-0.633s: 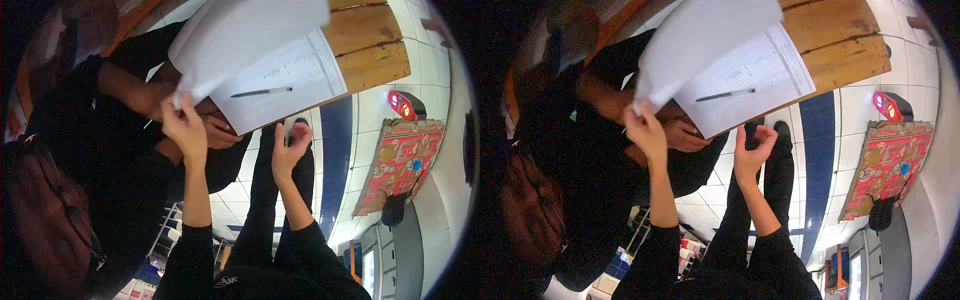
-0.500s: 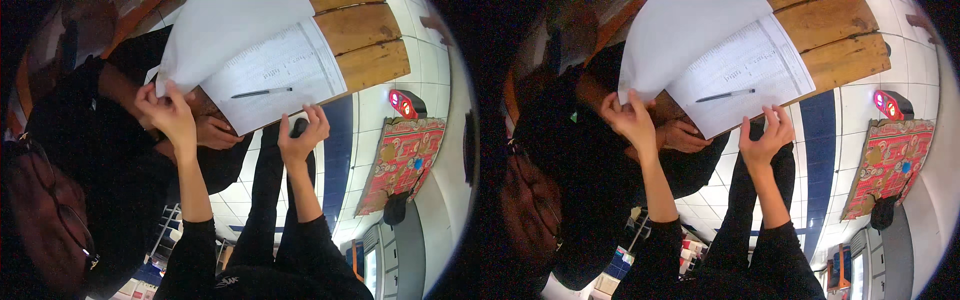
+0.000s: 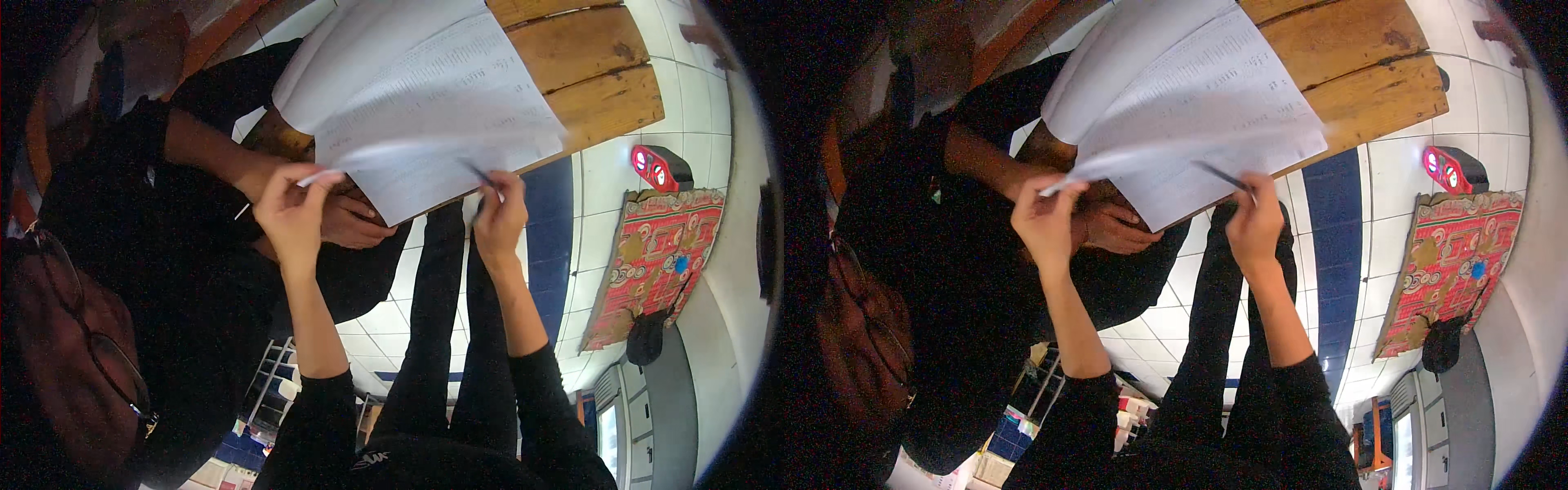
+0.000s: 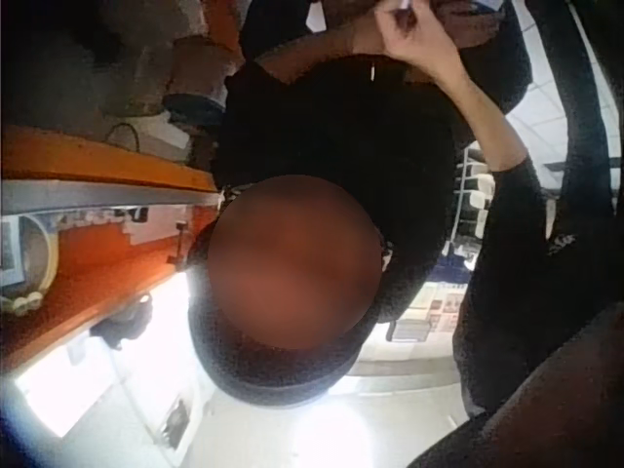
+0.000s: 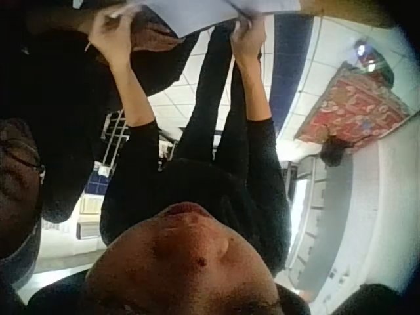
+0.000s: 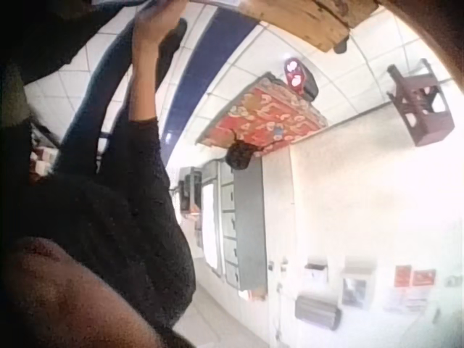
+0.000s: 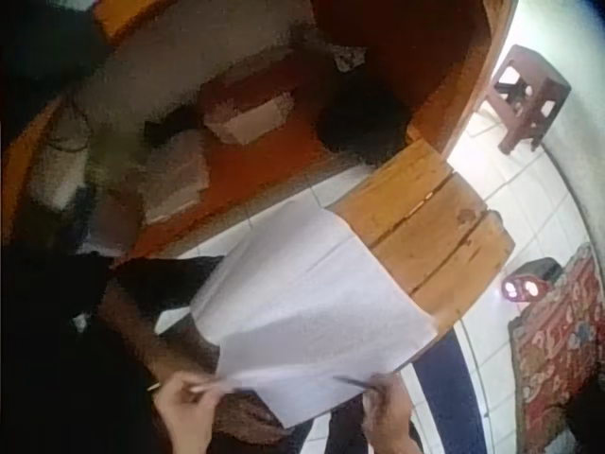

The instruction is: Preparing and packing food boxes with rice, fried chicken, and scrambled eggs.

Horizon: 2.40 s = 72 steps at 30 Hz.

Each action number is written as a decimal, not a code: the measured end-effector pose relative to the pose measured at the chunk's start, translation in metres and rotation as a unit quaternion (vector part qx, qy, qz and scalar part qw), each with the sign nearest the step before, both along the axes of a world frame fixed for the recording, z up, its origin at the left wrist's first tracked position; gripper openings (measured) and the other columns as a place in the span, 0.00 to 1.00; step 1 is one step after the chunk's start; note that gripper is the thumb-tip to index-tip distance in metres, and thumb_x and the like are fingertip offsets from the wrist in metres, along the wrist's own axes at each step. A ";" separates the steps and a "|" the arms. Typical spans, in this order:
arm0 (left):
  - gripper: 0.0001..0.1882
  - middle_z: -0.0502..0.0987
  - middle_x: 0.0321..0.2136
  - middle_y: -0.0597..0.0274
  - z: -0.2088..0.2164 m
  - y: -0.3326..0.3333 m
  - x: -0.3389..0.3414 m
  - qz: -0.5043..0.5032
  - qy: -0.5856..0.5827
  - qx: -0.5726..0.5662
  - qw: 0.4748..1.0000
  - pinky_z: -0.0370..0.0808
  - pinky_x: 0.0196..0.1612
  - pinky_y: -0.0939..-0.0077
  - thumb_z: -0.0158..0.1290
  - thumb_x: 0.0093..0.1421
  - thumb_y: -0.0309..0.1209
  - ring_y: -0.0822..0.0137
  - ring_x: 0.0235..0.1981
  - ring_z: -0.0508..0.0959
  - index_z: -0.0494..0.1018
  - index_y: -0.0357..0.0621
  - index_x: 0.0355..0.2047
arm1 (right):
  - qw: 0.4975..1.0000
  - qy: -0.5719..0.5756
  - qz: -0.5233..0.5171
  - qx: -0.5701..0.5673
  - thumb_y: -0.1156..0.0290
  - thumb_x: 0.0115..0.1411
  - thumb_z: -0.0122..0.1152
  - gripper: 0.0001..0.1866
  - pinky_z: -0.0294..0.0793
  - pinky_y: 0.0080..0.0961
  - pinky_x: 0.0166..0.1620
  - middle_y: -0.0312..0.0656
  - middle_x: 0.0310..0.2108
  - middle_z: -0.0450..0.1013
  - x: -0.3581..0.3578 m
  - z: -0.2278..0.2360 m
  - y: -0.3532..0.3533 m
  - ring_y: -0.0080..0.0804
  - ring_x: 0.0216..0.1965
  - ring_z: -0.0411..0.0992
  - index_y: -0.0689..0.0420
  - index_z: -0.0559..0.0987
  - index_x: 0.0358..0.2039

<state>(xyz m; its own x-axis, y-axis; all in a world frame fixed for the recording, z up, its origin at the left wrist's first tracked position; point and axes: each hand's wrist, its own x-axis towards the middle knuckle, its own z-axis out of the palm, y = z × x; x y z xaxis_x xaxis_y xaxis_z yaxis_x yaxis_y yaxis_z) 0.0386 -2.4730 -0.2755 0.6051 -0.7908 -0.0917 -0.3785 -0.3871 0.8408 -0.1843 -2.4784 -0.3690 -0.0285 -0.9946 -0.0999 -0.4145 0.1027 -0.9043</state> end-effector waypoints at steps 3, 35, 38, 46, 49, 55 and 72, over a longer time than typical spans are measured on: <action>0.08 0.74 0.22 0.66 -0.001 0.013 -0.004 -0.094 0.057 0.065 0.992 0.71 0.32 0.84 0.60 0.45 0.17 0.78 0.27 0.73 0.71 0.38 0.24 | 0.955 -0.249 -0.148 0.070 0.73 0.61 0.46 0.05 0.60 0.16 0.28 0.38 0.29 0.64 -0.008 0.005 0.033 0.25 0.28 0.63 0.57 0.64 0.37; 0.19 0.68 0.39 0.49 -0.047 0.034 -0.019 -0.204 -0.145 0.171 0.953 0.67 0.47 0.61 0.47 0.52 0.22 0.47 0.42 0.68 0.65 0.39 0.46 | 0.910 -0.294 -0.215 0.198 0.78 0.56 0.56 0.15 0.77 0.23 0.36 0.37 0.27 0.63 0.019 -0.007 0.022 0.23 0.30 0.68 0.55 0.57 0.27; 0.24 0.66 0.41 0.46 -0.061 0.016 -0.016 -0.148 -0.273 0.169 0.935 0.66 0.47 0.60 0.48 0.53 0.25 0.46 0.44 0.66 0.61 0.38 0.51 | 0.909 -0.285 -0.222 0.208 0.81 0.53 0.58 0.17 0.77 0.23 0.36 0.36 0.26 0.64 0.027 -0.002 0.019 0.21 0.30 0.66 0.54 0.57 0.26; 0.29 0.59 0.47 0.40 -0.069 0.017 -0.026 -0.141 -0.227 0.197 0.943 0.62 0.53 0.61 0.50 0.54 0.27 0.45 0.49 0.64 0.56 0.35 0.56 | 0.924 -0.255 -0.201 0.202 0.80 0.54 0.58 0.17 0.76 0.22 0.34 0.36 0.26 0.64 0.021 -0.008 0.021 0.21 0.28 0.67 0.53 0.57 0.26; 0.29 0.59 0.48 0.43 -0.068 0.023 -0.026 -0.152 -0.218 0.213 0.940 0.62 0.53 0.61 0.50 0.54 0.27 0.47 0.49 0.64 0.56 0.37 0.56 | 0.922 -0.266 -0.195 0.204 0.80 0.54 0.58 0.17 0.76 0.21 0.34 0.36 0.26 0.62 0.023 -0.006 0.022 0.21 0.29 0.67 0.54 0.57 0.26; 0.29 0.59 0.50 0.50 -0.071 0.027 -0.031 -0.164 -0.256 0.196 0.932 0.66 0.47 0.63 0.52 0.51 0.25 0.55 0.42 0.66 0.59 0.38 0.55 | 0.921 -0.284 -0.188 0.188 0.81 0.54 0.58 0.17 0.76 0.20 0.34 0.36 0.28 0.61 0.020 -0.011 0.023 0.21 0.29 0.67 0.54 0.56 0.27; 0.30 0.59 0.49 0.48 -0.072 0.024 -0.031 -0.143 -0.238 0.222 0.935 0.66 0.48 0.64 0.51 0.51 0.24 0.55 0.41 0.68 0.59 0.44 0.56 | 0.932 -0.260 -0.175 0.183 0.81 0.55 0.56 0.17 0.76 0.20 0.36 0.35 0.27 0.60 0.024 -0.011 0.025 0.21 0.30 0.68 0.54 0.55 0.27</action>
<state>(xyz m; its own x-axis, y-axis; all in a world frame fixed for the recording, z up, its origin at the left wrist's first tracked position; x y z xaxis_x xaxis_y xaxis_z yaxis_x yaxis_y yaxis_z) 0.0076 -2.4492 -0.3474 0.4314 -0.8742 -0.2229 -0.8099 -0.4841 0.3311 -0.1605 -2.4530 -0.3798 -0.1977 -0.8297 -0.5220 0.1870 0.4908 -0.8510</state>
